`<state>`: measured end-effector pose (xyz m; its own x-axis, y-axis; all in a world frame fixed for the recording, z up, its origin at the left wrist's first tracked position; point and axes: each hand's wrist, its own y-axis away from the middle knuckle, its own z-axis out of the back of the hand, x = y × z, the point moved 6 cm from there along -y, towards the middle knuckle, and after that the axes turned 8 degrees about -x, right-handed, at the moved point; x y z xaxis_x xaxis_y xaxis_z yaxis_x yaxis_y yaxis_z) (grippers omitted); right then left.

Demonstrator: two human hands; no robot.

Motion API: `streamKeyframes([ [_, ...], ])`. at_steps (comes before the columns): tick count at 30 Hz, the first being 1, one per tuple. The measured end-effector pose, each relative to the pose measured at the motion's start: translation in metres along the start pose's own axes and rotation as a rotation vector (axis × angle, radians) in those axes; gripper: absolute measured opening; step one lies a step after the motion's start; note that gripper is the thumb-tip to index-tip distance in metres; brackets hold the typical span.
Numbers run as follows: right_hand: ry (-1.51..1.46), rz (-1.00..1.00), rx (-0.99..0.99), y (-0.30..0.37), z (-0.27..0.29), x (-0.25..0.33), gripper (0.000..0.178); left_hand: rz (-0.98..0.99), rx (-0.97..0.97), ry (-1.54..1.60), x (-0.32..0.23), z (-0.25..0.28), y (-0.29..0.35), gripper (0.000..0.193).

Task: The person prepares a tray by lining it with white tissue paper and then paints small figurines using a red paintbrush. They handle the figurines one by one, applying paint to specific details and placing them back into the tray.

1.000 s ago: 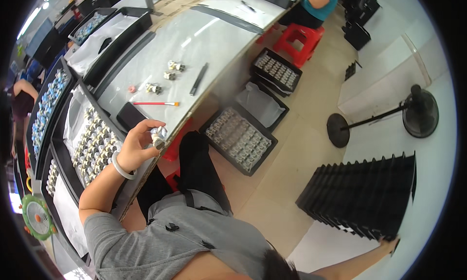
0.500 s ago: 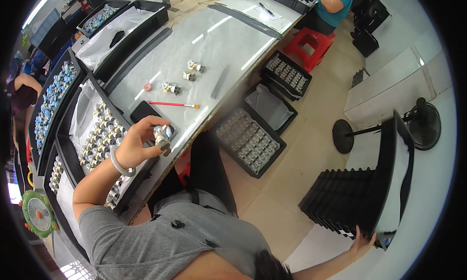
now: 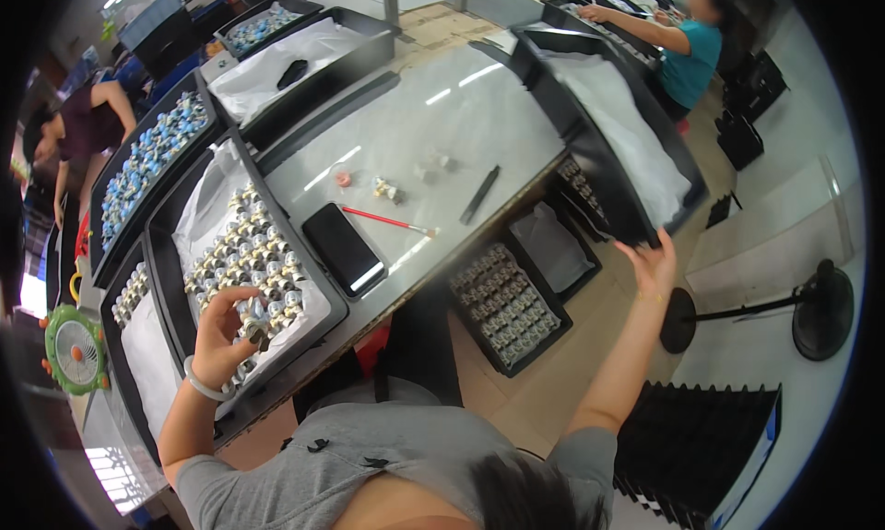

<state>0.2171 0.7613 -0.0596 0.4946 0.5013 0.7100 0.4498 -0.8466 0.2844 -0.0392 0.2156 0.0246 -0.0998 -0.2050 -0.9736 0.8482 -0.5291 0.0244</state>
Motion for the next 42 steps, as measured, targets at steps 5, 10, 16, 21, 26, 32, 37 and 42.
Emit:
streamKeyframes([
  [5, 0.121, -0.1, -0.031, -0.069, -0.046, -0.078, 0.034, 0.081, -0.175, 0.047, 0.013, 0.022, 0.032, 0.043],
  [10, 0.297, -0.104, 0.011, -0.064, -0.074, -0.123, 0.025, 0.141, -0.212, 0.054, 0.015, 0.023, 0.04, 0.046],
  [16, 0.609, 0.001, 0.08, -0.054, -0.09, -0.13, 0.027, 0.148, -0.086, 0.055, 0.019, 0.014, 0.019, 0.054],
  [21, 0.822, 0.837, -0.149, -0.056, -0.086, -0.078, 0.034, 0.09, -0.022, -0.031, 0.016, 0.015, -0.008, 0.056],
  [26, 1.059, 0.839, 0.343, -0.082, -0.181, -0.081, 0.041, 0.057, 0.106, -0.07, 0.0, -0.004, -0.068, 0.056],
  [32, 1.683, 0.602, 0.712, -0.139, -0.222, -0.121, 0.05, 0.083, 0.227, -0.038, -0.011, -0.031, -0.135, 0.055],
  [37, 2.273, 0.518, 0.84, -0.168, -0.192, -0.16, 0.046, 0.045, 0.268, -0.039, -0.017, -0.05, -0.16, 0.049],
  [42, 1.819, 0.682, 0.712, -0.214, -0.219, -0.117, 0.031, 0.084, 0.287, -0.046, -0.007, -0.066, -0.188, 0.049],
])
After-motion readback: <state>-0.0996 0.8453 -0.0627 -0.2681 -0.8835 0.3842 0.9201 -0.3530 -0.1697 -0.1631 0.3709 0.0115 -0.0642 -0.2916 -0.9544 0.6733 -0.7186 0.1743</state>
